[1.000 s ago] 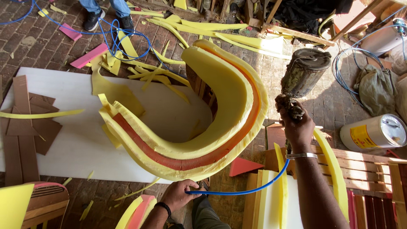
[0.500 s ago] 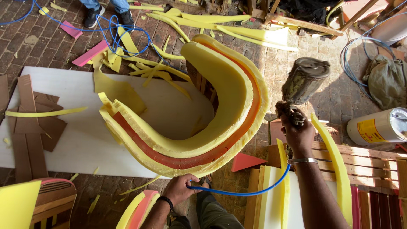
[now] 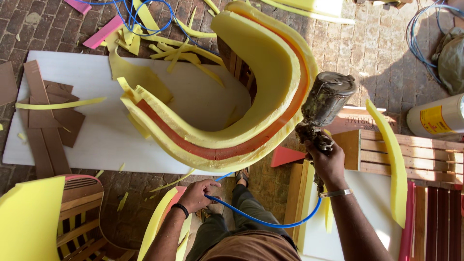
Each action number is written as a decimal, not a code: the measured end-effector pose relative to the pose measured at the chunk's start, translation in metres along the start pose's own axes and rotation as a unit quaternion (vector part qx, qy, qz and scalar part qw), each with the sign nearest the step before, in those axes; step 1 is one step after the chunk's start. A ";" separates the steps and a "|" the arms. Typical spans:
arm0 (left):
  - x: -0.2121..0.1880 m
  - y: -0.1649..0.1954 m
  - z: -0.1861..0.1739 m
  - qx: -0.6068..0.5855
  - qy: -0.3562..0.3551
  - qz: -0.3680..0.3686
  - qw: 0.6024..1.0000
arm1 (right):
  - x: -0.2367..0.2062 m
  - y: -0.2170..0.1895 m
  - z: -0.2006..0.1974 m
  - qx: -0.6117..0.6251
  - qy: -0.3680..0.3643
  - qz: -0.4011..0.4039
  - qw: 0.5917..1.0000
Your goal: The person uses a spray gun to apply adhesive to the edges of a large yellow foam structure, then refills the spray gun from a metal can and continues spraying. The person also adjusts foam pieces by hand to fit the structure.
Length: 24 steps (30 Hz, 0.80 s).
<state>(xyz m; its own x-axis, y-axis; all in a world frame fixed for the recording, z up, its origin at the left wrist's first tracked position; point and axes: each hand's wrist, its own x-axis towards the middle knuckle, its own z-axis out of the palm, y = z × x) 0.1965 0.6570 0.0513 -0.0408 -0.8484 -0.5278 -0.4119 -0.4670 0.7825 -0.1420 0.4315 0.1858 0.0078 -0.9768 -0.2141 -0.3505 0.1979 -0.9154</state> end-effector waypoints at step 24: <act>-0.072 -0.067 0.012 0.003 -0.052 0.074 0.996 | -0.116 0.018 0.018 -0.015 0.010 -0.033 0.999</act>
<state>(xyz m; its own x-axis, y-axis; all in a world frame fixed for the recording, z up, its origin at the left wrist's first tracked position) 0.2159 0.7529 0.0329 -0.1947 -0.8779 -0.4375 -0.3993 -0.3365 0.8528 -0.1327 0.5501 0.1883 0.0137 -0.9889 -0.1478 -0.3775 0.1317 -0.9166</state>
